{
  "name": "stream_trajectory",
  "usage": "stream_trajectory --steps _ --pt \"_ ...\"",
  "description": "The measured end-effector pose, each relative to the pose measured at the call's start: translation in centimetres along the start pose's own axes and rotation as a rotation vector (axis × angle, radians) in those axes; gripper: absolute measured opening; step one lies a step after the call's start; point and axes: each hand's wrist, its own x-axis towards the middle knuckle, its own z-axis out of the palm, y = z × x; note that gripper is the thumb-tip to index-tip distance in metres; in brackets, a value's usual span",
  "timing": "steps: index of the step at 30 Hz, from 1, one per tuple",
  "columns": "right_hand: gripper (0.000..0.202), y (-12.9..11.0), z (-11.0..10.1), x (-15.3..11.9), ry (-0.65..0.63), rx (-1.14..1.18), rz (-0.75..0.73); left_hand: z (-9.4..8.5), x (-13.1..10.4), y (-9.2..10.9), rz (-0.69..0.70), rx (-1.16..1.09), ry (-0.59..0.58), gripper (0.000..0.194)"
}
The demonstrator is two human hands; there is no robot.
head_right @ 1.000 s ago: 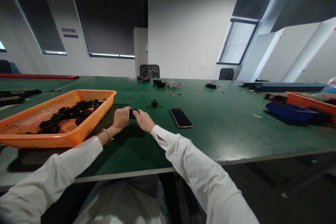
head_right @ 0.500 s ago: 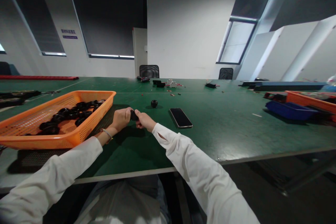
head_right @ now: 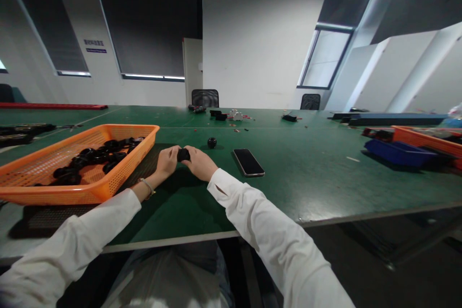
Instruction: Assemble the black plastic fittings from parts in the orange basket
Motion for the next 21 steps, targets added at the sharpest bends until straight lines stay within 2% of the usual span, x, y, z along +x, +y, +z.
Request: stream_trajectory --steps 3,7,13,21 --pt "0.037 0.4 -0.1 0.1 0.022 -0.071 -0.127 0.3 0.2 0.1 -0.067 -0.081 0.0 0.036" --pt "0.042 1.0 0.1 0.1 0.035 -0.079 -0.241 0.5 0.3 0.1 -0.098 -0.054 -0.04 0.036" --pt "0.04 1.2 0.2 0.1 0.03 -0.111 -0.258 0.3 0.0 0.4 -0.129 0.085 -0.02 0.04" --pt "0.035 1.0 -0.6 0.0 0.009 -0.234 -0.308 0.3 -0.6 0.6 -0.079 0.169 -0.007 0.04"
